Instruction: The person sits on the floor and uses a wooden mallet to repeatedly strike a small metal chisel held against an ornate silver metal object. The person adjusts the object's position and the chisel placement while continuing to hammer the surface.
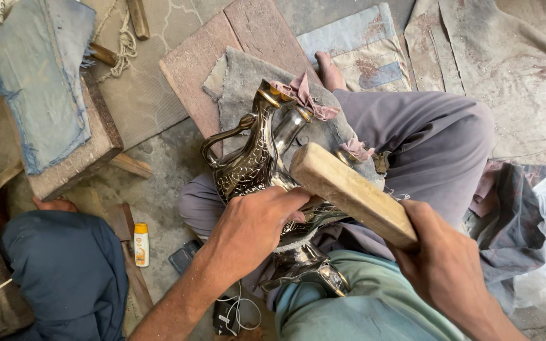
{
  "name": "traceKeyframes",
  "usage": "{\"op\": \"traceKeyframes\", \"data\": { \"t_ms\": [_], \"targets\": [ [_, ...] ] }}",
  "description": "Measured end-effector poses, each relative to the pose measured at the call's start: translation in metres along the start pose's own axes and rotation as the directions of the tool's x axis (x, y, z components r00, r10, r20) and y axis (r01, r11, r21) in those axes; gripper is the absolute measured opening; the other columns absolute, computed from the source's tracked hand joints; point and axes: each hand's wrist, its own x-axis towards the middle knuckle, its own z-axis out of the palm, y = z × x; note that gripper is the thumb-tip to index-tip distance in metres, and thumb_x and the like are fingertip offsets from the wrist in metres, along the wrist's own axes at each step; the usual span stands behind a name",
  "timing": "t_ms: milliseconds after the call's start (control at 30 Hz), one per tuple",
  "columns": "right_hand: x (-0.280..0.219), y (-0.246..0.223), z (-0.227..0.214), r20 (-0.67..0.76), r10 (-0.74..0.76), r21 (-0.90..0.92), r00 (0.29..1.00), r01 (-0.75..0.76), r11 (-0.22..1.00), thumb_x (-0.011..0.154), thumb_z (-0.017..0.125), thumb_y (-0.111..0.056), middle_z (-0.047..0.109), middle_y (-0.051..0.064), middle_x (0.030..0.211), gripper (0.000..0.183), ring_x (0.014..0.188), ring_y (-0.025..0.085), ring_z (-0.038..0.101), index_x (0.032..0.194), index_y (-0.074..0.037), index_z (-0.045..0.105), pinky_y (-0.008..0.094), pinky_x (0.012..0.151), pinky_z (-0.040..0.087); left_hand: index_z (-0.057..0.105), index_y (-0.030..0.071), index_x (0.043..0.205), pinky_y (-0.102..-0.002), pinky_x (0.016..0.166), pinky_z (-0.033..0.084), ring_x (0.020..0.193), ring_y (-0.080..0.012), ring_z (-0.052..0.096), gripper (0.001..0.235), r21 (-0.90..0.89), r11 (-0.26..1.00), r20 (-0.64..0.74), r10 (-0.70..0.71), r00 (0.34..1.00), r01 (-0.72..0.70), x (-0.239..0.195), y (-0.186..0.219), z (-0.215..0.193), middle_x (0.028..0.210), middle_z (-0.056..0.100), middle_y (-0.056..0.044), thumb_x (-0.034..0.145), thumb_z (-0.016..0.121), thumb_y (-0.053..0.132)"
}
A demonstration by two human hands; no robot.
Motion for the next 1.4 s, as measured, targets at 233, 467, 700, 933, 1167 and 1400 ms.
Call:
{"op": "traceKeyframes", "data": {
  "t_ms": [233, 467, 700, 933, 1167, 1400],
  "targets": [
    [-0.008, 0.001, 0.011, -0.054, 0.133, 0.171, 0.990, -0.122, 0.978, 0.075, 0.085, -0.013, 0.071, 0.014, 0.084, 0.049, 0.074, 0.024, 0.073, 0.115, -0.003, 0.060, 0.037, 0.063, 0.054, 0.068, 0.011, 0.119, -0.042, 0.067, 0.059, 0.084, -0.0313, 0.074, 0.034, 0.063, 0.996, 0.064, -0.064, 0.996, 0.060, -0.001, 0.001, 0.000, 0.089, 0.071, -0.012, 0.086, 0.068, 0.003],
    [-0.013, 0.000, 0.023, -0.134, 0.138, 0.282, 0.981, -0.096, 0.955, 0.080, 0.083, -0.011, 0.068, 0.016, 0.085, 0.043, 0.073, 0.023, 0.065, 0.115, 0.001, 0.060, 0.038, 0.063, 0.053, 0.066, 0.010, 0.123, -0.042, 0.071, 0.059, 0.088, -0.0320, 0.074, 0.032, 0.082, 0.995, 0.094, 0.048, 0.994, -0.056, -0.002, -0.005, 0.000, 0.096, 0.073, -0.011, 0.092, 0.059, 0.006],
    [-0.014, 0.003, 0.023, -0.135, -0.042, 0.120, 0.990, 0.059, 0.991, 0.074, 0.079, -0.010, 0.068, 0.015, 0.087, 0.047, 0.071, 0.031, 0.066, 0.116, 0.000, 0.059, 0.039, 0.059, 0.052, 0.068, 0.015, 0.126, -0.040, 0.068, 0.060, 0.083, -0.0279, 0.076, 0.035, 0.073, 0.997, 0.152, -0.043, 0.987, 0.032, -0.001, -0.005, 0.000, 0.088, 0.070, -0.010, 0.093, 0.058, 0.008],
    [-0.019, 0.002, 0.025, -0.136, 0.064, 0.213, 0.989, -0.034, 0.976, 0.079, 0.080, -0.017, 0.069, 0.016, 0.086, 0.045, 0.073, 0.032, 0.068, 0.115, -0.004, 0.057, 0.041, 0.062, 0.053, 0.067, 0.015, 0.123, -0.040, 0.069, 0.059, 0.082, -0.0287, 0.074, 0.034, 0.041, 0.999, 0.110, 0.004, 0.994, -0.008, -0.003, -0.002, -0.002, 0.090, 0.072, -0.007, 0.093, 0.054, 0.007],
    [-0.006, 0.000, 0.002, 0.063, 0.154, 0.132, 0.986, -0.161, 0.978, 0.076, 0.084, -0.026, 0.073, 0.016, 0.082, 0.050, 0.068, 0.025, 0.072, 0.115, -0.006, 0.061, 0.039, 0.063, 0.056, 0.066, 0.010, 0.116, -0.034, 0.073, 0.062, 0.089, -0.0221, 0.078, 0.027, -0.036, 0.999, -0.019, -0.004, 1.000, 0.003, -0.007, -0.008, 0.002, 0.097, 0.074, -0.009, 0.093, 0.058, -0.001],
    [0.010, 0.006, -0.014, 0.083, 0.438, 0.220, 0.895, -0.445, 0.868, 0.076, 0.085, -0.024, 0.076, 0.015, 0.082, 0.054, 0.066, 0.021, 0.072, 0.116, 0.000, 0.057, 0.038, 0.063, 0.057, 0.061, 0.005, 0.114, -0.026, 0.070, 0.062, 0.083, -0.0100, 0.075, 0.023, -0.498, 0.847, -0.283, -0.362, 0.888, 0.187, -0.018, -0.016, 0.000, 0.094, 0.077, -0.005, 0.096, 0.072, 0.015]
  ]
}}
